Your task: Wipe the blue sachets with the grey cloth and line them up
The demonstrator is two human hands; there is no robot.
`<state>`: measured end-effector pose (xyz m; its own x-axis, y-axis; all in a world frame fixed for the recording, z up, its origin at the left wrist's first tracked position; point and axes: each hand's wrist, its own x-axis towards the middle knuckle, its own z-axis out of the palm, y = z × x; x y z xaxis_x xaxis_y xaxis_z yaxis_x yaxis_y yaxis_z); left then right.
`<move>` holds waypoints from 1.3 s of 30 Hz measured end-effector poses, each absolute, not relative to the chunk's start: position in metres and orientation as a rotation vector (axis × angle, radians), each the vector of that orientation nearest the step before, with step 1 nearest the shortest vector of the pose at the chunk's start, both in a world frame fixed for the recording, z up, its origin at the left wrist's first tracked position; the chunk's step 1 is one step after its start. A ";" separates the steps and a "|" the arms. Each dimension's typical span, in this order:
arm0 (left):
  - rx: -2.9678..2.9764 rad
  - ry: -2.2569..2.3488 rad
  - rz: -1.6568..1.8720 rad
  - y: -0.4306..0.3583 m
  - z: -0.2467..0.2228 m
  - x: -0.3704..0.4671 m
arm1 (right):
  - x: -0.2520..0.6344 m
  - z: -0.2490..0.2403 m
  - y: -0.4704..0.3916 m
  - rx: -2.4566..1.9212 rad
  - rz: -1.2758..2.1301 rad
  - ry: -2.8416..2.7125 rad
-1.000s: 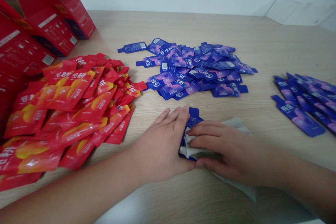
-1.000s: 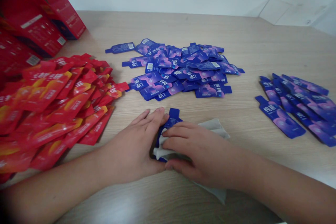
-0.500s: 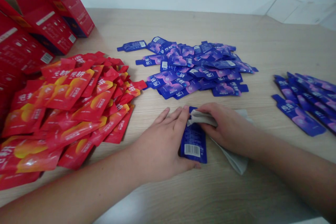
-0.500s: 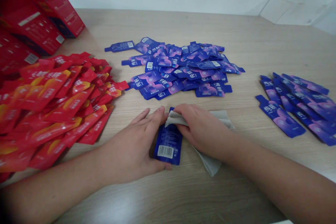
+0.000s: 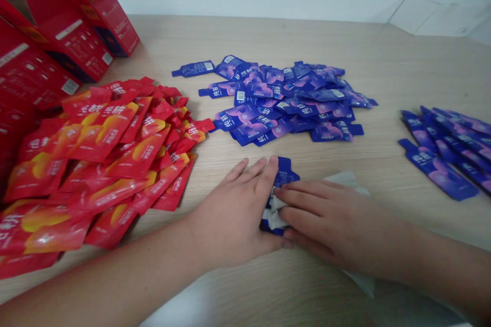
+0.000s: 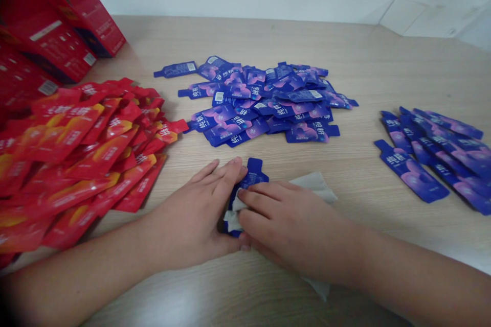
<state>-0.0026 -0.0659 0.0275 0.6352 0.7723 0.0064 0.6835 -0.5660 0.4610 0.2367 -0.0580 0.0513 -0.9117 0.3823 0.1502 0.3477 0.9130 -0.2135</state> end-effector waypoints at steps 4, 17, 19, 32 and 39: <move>2.446 1.142 0.279 -0.066 0.028 -0.003 | 0.238 0.054 -0.062 -0.630 0.368 -2.863; 2.424 1.169 0.275 -0.063 0.031 -0.002 | 0.253 0.035 -0.023 -0.776 0.194 -2.700; 2.414 1.175 0.287 -0.062 0.030 -0.003 | 0.253 0.039 -0.031 -0.691 0.205 -2.692; 2.367 1.177 0.327 -0.063 0.026 -0.003 | 0.237 0.046 -0.043 -0.601 0.862 -2.717; 2.379 1.199 0.337 -0.060 0.029 -0.003 | 0.236 0.046 -0.041 -0.655 0.735 -2.719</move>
<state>-0.0034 -0.0601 0.0295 0.5915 0.8061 0.0139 0.6956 -0.5190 0.4969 0.2359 -0.0414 0.0464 -0.8680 0.4821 0.1189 0.3566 0.7719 -0.5264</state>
